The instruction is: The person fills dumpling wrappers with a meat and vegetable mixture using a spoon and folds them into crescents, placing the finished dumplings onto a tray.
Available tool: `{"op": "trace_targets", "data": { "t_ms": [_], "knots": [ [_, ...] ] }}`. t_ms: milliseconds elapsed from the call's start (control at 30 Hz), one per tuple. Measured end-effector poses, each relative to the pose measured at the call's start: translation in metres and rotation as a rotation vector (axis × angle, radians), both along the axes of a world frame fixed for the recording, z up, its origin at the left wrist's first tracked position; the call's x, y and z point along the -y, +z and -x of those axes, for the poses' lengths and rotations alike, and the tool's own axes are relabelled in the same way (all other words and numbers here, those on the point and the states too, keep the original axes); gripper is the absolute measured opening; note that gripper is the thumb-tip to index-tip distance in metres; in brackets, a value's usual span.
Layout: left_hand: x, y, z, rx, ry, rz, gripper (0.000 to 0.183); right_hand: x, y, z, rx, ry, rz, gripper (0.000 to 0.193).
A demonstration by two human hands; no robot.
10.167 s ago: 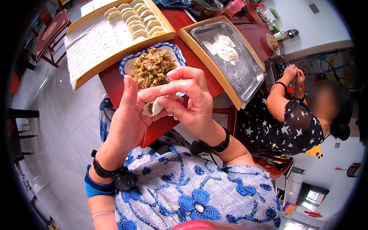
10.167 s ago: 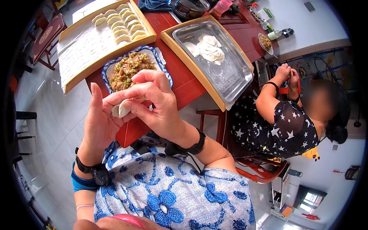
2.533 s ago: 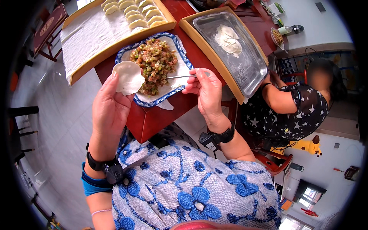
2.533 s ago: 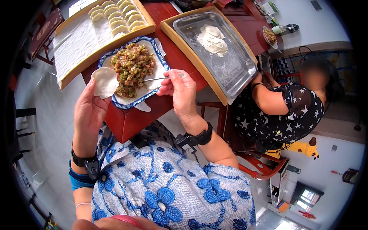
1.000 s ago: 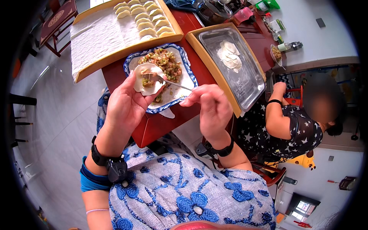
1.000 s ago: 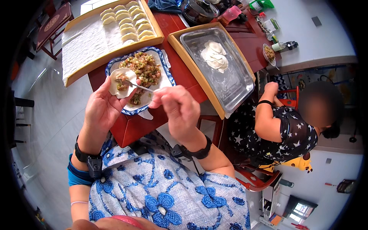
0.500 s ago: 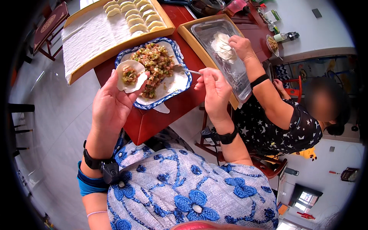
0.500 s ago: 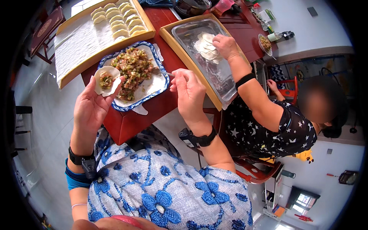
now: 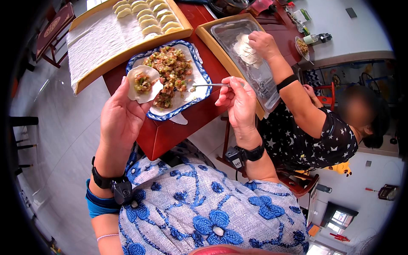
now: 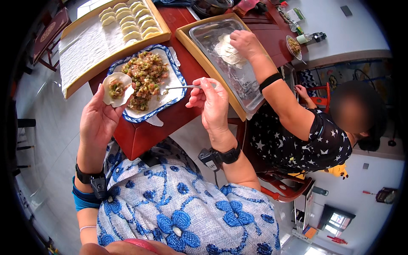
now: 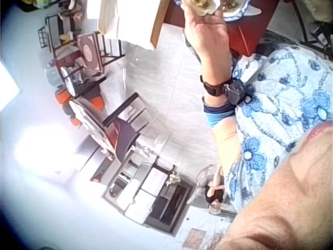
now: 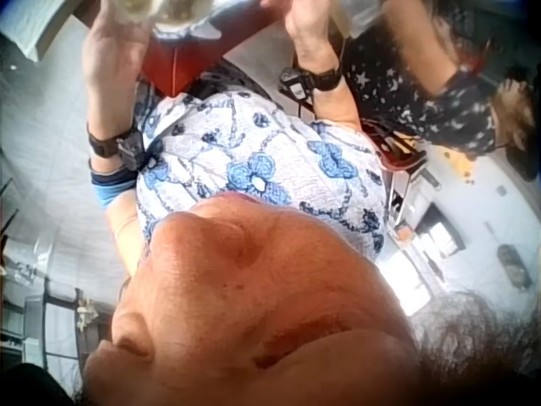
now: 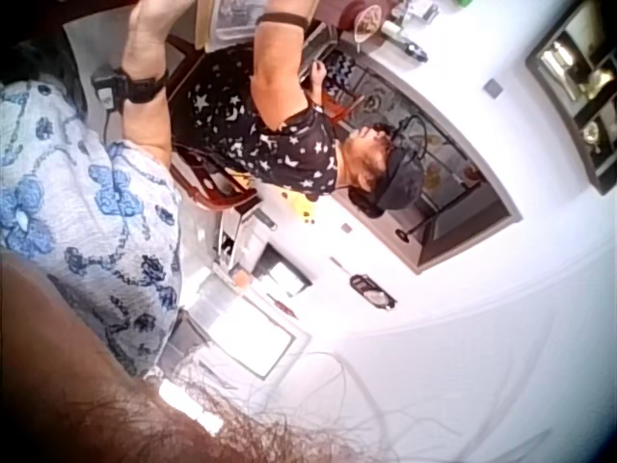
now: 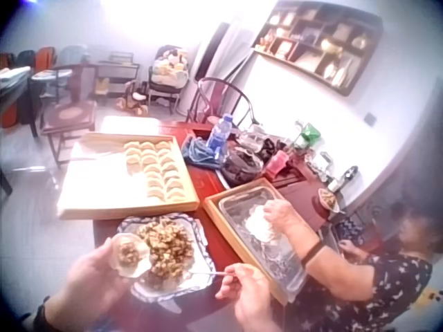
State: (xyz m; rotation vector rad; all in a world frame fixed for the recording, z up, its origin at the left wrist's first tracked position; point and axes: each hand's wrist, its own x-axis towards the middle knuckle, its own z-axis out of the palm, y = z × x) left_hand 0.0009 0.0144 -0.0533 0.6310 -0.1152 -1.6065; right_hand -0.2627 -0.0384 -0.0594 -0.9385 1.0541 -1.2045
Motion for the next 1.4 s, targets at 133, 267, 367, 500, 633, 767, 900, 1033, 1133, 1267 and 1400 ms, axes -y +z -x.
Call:
{"op": "trace_targets", "data": {
  "t_ms": [133, 267, 367, 500, 633, 767, 900, 1033, 1133, 1267, 1400],
  "knots": [
    [0.000, -0.005, 0.001, -0.030, 0.004, -0.029, 0.042, -0.006, 0.016, -0.008, -0.299, -0.034, 0.122, 0.024],
    [0.003, 0.001, 0.004, -0.013, 0.018, -0.021, 0.042, -0.001, 0.023, -0.011, -0.409, 0.013, 0.131, 0.023],
    [0.000, -0.001, 0.002, -0.013, -0.005, -0.049, 0.042, -0.003, 0.024, -0.005, -0.417, 0.019, 0.078, 0.023],
    [0.002, -0.005, 0.002, -0.033, -0.017, -0.011, 0.042, 0.004, 0.014, -0.002, -0.271, 0.072, -0.018, 0.024],
    [0.001, -0.007, 0.001, -0.036, -0.010, -0.009, 0.042, 0.008, -0.009, 0.002, -0.173, 0.101, -0.088, 0.025],
    [-0.001, -0.007, 0.000, -0.021, -0.001, 0.002, 0.042, 0.001, -0.007, -0.009, -0.168, 0.095, -0.020, 0.025],
    [-0.002, -0.005, 0.000, -0.007, 0.015, -0.003, 0.041, -0.005, 0.005, -0.011, -0.210, 0.101, 0.007, 0.024],
    [-0.002, -0.012, -0.001, -0.052, -0.001, 0.013, 0.042, -0.004, 0.003, -0.014, -0.197, 0.115, -0.074, 0.023],
    [-0.004, -0.012, 0.000, -0.068, 0.005, 0.013, 0.042, 0.000, -0.009, -0.012, -0.108, 0.124, -0.146, 0.023],
    [-0.004, -0.014, -0.003, -0.067, 0.021, 0.011, 0.043, -0.001, -0.008, -0.005, -0.042, 0.051, -0.098, 0.022],
    [-0.003, -0.014, -0.001, -0.050, 0.034, -0.039, 0.042, 0.001, 0.002, -0.006, -0.122, 0.020, 0.118, 0.023]
  ]
}}
